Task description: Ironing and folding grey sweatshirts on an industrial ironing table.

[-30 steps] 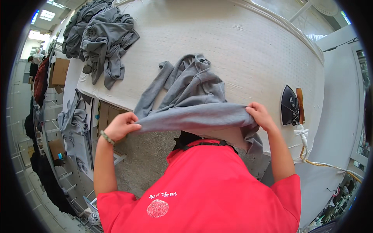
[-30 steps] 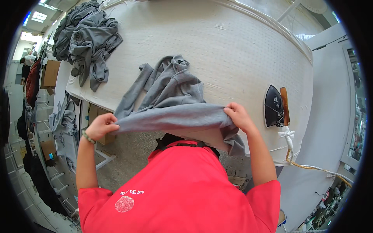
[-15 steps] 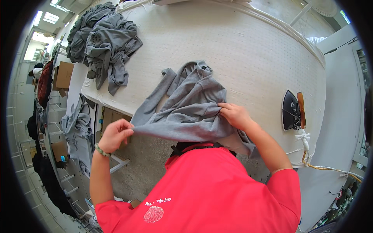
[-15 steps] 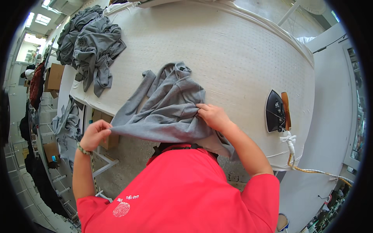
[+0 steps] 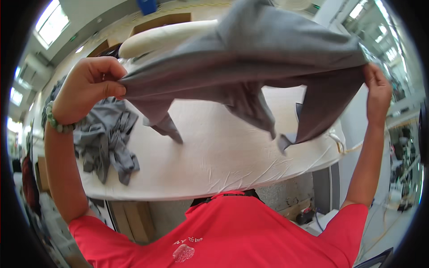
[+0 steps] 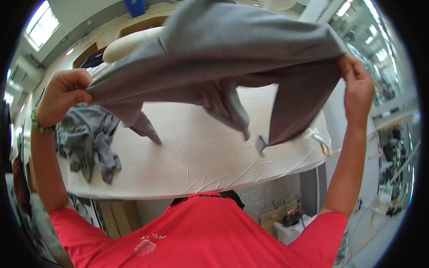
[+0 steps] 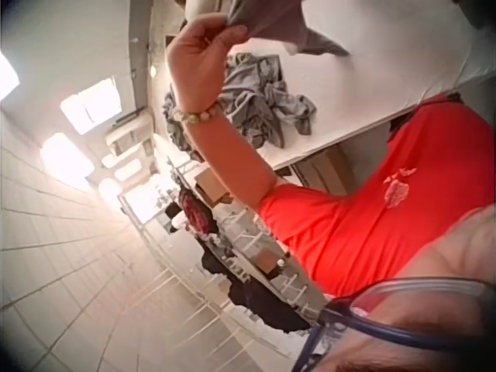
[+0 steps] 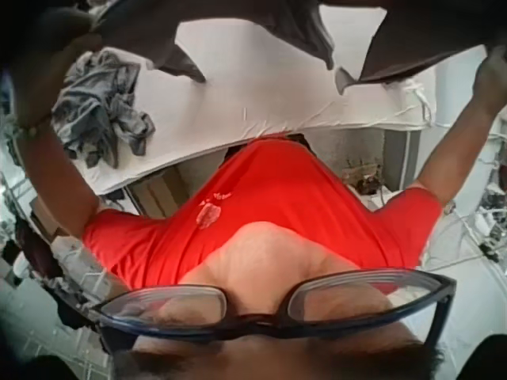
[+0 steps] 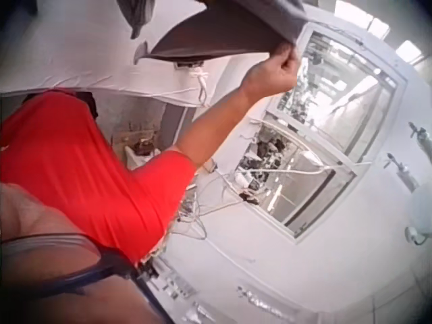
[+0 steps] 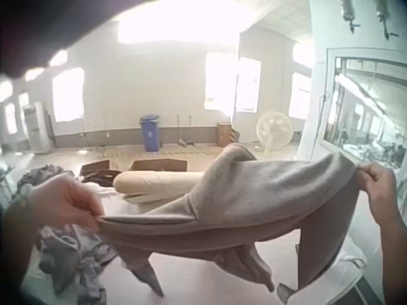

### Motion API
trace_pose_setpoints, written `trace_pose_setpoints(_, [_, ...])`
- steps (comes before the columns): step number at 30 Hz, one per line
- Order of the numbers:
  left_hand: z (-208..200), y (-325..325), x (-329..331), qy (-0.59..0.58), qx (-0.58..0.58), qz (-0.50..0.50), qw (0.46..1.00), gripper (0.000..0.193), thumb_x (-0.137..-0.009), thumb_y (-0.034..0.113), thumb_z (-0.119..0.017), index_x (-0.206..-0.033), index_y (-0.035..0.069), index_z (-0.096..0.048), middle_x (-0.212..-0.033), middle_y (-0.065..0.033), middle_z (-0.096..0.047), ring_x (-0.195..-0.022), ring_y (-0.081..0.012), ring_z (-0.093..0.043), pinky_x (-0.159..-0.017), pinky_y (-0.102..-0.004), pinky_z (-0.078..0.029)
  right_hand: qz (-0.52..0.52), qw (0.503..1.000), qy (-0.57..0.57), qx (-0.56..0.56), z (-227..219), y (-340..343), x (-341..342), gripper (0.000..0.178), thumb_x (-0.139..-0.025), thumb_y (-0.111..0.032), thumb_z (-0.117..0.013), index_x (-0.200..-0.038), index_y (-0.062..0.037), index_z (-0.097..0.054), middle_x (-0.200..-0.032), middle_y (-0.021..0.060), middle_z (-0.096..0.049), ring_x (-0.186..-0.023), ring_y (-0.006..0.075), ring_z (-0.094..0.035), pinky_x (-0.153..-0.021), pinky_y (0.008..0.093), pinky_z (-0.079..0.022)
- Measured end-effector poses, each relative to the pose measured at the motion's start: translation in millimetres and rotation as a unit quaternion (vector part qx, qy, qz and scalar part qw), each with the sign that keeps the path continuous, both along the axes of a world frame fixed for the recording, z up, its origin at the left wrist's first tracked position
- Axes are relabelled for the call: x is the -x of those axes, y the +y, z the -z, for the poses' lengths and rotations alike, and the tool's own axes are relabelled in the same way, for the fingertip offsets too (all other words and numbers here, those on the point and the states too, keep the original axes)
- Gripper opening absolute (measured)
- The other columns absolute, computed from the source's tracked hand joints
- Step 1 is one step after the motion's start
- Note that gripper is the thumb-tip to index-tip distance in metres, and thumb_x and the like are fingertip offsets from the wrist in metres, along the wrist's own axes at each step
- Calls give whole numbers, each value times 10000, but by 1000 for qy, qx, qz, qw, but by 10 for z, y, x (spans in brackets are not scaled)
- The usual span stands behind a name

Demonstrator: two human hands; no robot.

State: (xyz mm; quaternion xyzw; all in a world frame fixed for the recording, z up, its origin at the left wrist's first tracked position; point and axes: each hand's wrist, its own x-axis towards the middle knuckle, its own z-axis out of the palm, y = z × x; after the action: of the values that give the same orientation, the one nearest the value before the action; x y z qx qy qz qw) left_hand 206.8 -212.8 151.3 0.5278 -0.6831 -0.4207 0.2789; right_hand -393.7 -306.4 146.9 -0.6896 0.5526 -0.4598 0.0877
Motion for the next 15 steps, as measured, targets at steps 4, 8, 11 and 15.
trace_pose_setpoints(4, [-40, -550, -444, -34, 151, -68, 986, 121, -975, 90, -719, -1059, 5, -700, -908, -10, -713, -881, -91, -692, -792, -251, -557, 71, 995, -7, 70, -341, 360, -206, 301, -1081, -227, -644, -1271, -5, -717, -1118, 5, -719, -1005, 76, -646, -892, 249, -518])
trace_pose_setpoints(8, [-141, -1134, -658, -125, 380, -149, 904, 173, -1007, 127, -679, -1118, -2, -710, -961, -47, -743, -935, -126, -718, -826, -279, -572, 96, 995, -36, -9, -341, 756, -402, 305, -1086, -224, -635, -1271, 8, -703, -1127, 9, -713, -1013, 73, -638, -907, 246, -503])
trace_pose_setpoints(11, [-281, -1564, -738, -248, 526, -126, 804, 209, -1028, 128, -639, -1179, -4, -700, -1005, -75, -756, -961, -146, -727, -852, -290, -578, 104, 986, -129, -18, -222, 1205, -627, 302, -1092, -211, -621, -1269, 23, -691, -1136, 18, -711, -1025, 73, -634, -932, 246, -493])
trace_pose_setpoints(15, [-142, -2137, -403, -366, 517, -146, 760, 228, -1026, 110, -622, -1226, 99, -729, -1074, -109, -737, -921, -178, -725, -852, -284, -548, 60, 978, -198, 6, 32, 1502, -1023, 273, -1098, -191, -603, -1234, 31, -684, -1131, 25, -707, -1019, 80, -626, -945, 237, -470])
